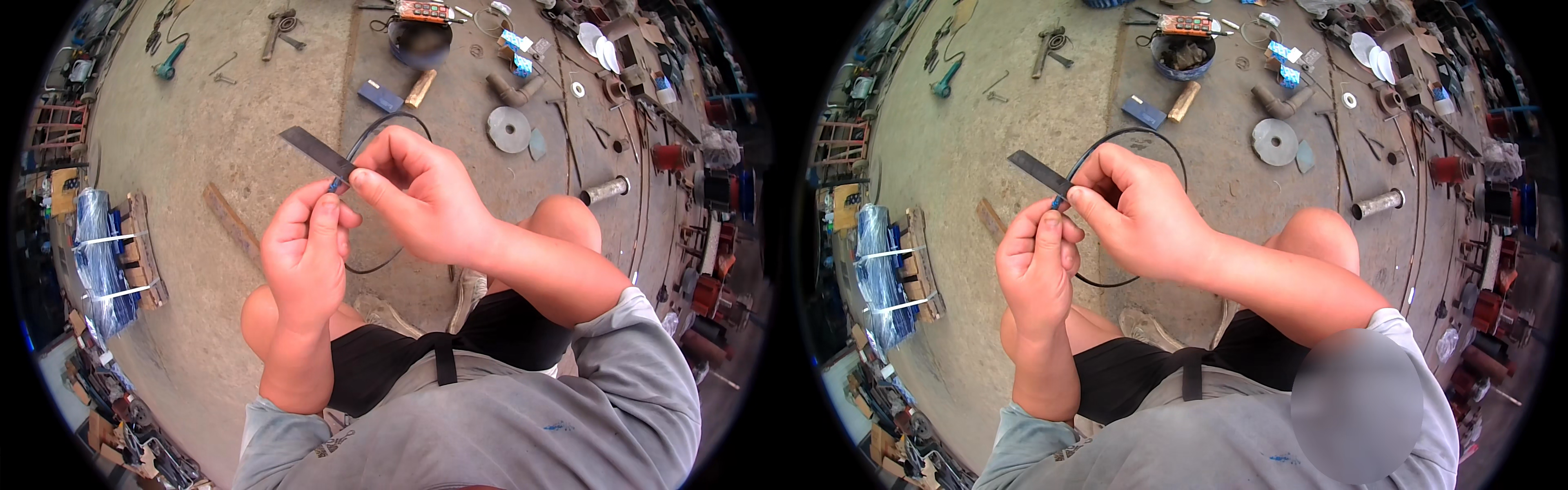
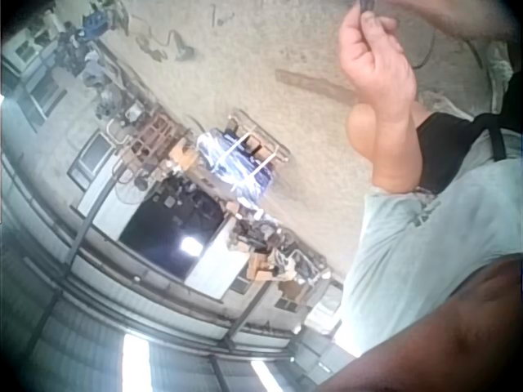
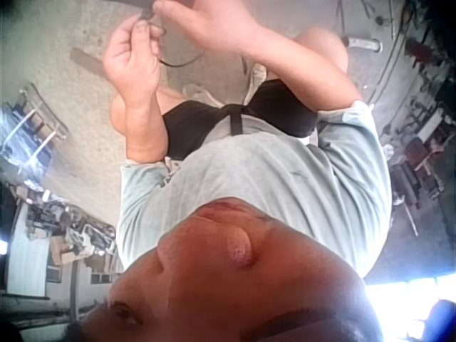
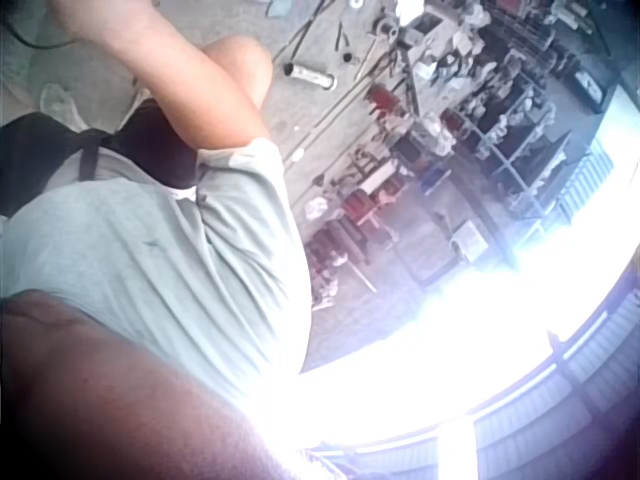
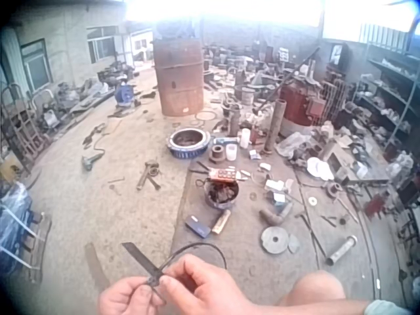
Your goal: The person holds a black wire and uses a metal file to scrape and smooth its surface. The person repeatedly files the wire while rotating it, then inspects the wire and continues filing.
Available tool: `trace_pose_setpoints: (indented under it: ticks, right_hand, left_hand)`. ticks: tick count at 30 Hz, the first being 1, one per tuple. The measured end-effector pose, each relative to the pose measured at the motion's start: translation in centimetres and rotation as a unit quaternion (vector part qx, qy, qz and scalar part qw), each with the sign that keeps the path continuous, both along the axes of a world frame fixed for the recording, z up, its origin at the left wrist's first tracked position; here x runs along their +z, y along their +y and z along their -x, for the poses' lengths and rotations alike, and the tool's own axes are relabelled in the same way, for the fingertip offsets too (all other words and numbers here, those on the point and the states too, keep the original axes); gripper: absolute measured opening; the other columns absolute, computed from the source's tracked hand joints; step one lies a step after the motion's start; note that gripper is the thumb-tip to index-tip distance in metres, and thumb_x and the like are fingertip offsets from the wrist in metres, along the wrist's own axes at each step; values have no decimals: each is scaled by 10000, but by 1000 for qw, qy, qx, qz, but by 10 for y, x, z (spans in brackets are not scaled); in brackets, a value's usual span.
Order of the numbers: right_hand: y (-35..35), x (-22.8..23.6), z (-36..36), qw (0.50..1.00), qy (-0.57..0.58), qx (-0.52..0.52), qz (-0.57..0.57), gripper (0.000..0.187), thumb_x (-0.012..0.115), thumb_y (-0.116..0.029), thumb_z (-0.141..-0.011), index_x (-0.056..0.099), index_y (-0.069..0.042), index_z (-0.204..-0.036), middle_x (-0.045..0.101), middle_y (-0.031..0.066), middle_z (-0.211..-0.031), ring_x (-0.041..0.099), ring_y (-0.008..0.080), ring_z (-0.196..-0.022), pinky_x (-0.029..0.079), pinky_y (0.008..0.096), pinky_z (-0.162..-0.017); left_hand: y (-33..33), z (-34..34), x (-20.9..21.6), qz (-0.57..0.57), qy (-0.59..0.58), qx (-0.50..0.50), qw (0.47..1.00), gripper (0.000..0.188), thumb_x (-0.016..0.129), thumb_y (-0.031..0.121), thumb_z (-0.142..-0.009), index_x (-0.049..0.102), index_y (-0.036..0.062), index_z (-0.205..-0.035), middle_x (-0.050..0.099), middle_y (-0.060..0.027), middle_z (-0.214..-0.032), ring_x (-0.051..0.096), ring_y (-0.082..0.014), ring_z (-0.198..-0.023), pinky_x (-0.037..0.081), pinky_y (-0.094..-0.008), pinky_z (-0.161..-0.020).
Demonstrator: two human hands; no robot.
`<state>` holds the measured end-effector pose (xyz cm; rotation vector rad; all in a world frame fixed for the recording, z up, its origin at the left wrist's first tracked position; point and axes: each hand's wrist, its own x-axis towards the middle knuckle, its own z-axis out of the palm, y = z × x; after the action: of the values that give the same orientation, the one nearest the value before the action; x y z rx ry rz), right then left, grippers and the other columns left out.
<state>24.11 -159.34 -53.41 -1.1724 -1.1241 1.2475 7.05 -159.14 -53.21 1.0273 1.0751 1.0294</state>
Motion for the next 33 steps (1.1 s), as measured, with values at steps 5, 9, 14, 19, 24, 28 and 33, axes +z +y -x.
trace_pose_setpoints:
  ticks: [5,9,14,19,24,28,33]
  right_hand:
    - [0,-5,5,999,26,-6,-22,118,676,-86,-976,615,12,-946,632,30,-764,561,71,-680,477,272,-594]
    - [1,-1,2,1000,-1,-15,-14,110,669,-79,-979,614,10,-944,634,32,-772,559,67,-678,474,267,-592]
    - [-1,-3,1,1000,17,-4,-13,102,657,-82,-990,613,7,-965,628,17,-800,543,59,-680,465,261,-589]
    - [1,-6,3,995,94,-42,-14,119,638,-131,-1021,618,-15,-1006,629,-16,-877,543,44,-769,465,244,-667]
    - [13,4,-9,954,255,22,156,146,663,-195,-1031,652,-50,-1042,662,-23,-945,549,44,-892,459,256,-804]
    - [17,10,-16,956,255,23,145,156,680,-197,-1024,687,-45,-1060,703,-3,-1011,570,60,-922,468,270,-850]
    - [15,12,-13,966,227,24,123,185,677,-194,-1028,708,-16,-1071,714,17,-1031,600,85,-967,481,275,-884]
  left_hand:
    - [0,1,-2,-2,1,3,1000,209,573,111,-1075,646,-34,-1205,675,-53,-842,520,-28,-600,413,-174,-496]
    - [-1,1,-2,-8,-11,-2,1000,212,577,114,-1073,652,-30,-1210,678,-53,-847,520,-27,-600,415,-174,-497]
    - [0,3,1,-9,-12,-7,1000,211,579,114,-1072,659,-24,-1210,677,-48,-846,519,-24,-601,414,-173,-497]
    - [3,-1,3,-12,-3,-3,1000,221,560,126,-1081,659,-28,-1205,634,-15,-792,464,-23,-568,374,-177,-483]
    - [5,6,2,12,-29,-25,999,224,540,135,-1089,657,-31,-1183,561,19,-746,407,-25,-553,316,-188,-470]
    - [6,4,3,53,-7,-55,997,169,578,89,-1064,654,-25,-1163,506,48,-712,379,-11,-572,292,-190,-489]
    - [2,-5,-3,-94,150,-29,984,133,708,32,-975,677,12,-1103,526,55,-706,389,-4,-611,305,-178,-549]
